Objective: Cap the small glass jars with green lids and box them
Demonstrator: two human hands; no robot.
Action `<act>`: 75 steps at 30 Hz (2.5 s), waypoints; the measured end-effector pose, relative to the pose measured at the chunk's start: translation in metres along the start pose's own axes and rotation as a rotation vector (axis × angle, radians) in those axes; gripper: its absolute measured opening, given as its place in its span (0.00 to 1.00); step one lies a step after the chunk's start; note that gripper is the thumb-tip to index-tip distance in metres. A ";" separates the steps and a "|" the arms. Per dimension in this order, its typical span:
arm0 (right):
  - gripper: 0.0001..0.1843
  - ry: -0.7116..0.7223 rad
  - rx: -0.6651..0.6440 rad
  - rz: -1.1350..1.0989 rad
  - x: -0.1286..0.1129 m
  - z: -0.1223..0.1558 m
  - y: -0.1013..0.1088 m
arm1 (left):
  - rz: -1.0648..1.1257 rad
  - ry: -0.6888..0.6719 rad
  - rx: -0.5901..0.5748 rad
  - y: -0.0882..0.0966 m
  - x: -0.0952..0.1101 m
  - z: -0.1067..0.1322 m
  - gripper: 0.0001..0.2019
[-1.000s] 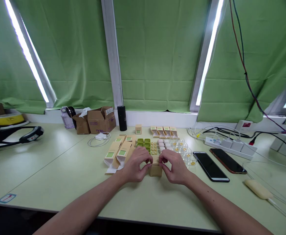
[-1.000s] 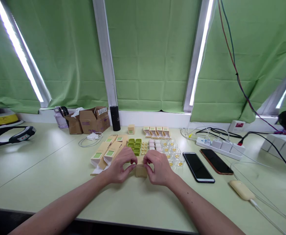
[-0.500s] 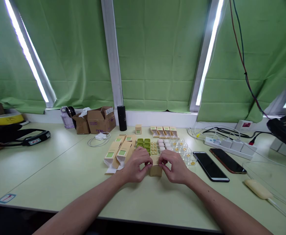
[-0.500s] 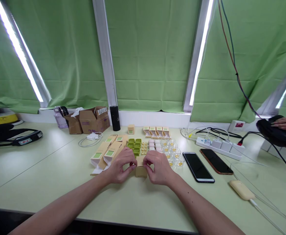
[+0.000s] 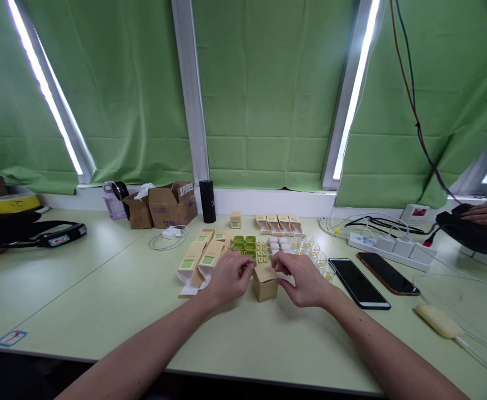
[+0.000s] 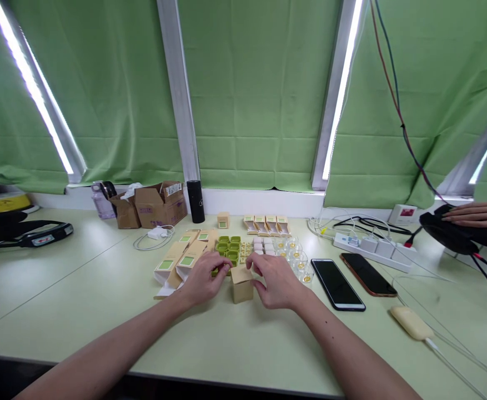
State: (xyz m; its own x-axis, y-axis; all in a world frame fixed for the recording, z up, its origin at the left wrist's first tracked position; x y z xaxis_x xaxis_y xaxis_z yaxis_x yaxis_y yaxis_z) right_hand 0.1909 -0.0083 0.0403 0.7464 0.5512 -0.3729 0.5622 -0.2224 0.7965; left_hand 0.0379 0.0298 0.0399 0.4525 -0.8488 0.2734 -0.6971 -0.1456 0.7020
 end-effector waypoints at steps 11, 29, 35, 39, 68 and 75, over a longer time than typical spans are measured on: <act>0.19 0.002 -0.011 0.000 -0.001 0.001 0.002 | -0.010 -0.006 -0.005 0.001 0.003 -0.001 0.09; 0.13 -0.355 0.006 0.393 0.036 -0.007 -0.008 | -0.063 -0.085 0.081 0.012 0.016 0.000 0.06; 0.13 -0.407 0.002 0.425 0.037 -0.006 -0.008 | -0.059 -0.121 -0.097 0.000 0.039 -0.004 0.19; 0.14 -0.423 0.004 0.424 0.038 -0.006 -0.008 | -0.060 -0.111 -0.276 -0.016 0.048 -0.006 0.28; 0.17 -0.458 0.041 0.381 0.031 -0.008 0.002 | -0.506 0.130 -0.341 0.010 -0.137 -0.141 0.25; 0.19 -0.446 0.024 0.383 0.029 -0.008 0.000 | -0.566 0.193 -0.416 -0.019 -0.178 -0.131 0.21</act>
State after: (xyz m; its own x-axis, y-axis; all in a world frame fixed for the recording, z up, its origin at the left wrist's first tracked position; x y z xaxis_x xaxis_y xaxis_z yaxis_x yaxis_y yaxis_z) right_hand 0.2102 0.0141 0.0332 0.9727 0.0372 -0.2290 0.2268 -0.3604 0.9048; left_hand 0.0438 0.2505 0.0641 0.7977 -0.5906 -0.1217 -0.0754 -0.2979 0.9516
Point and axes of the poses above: each hand's wrist, its own z-axis away from the middle knuckle, its own y-axis out of the back of the hand, x = y × z, the point moved 10 cm from there along -z, towards the middle knuckle, and after that the axes turned 9 degrees about -y, right-handed, at the moved point
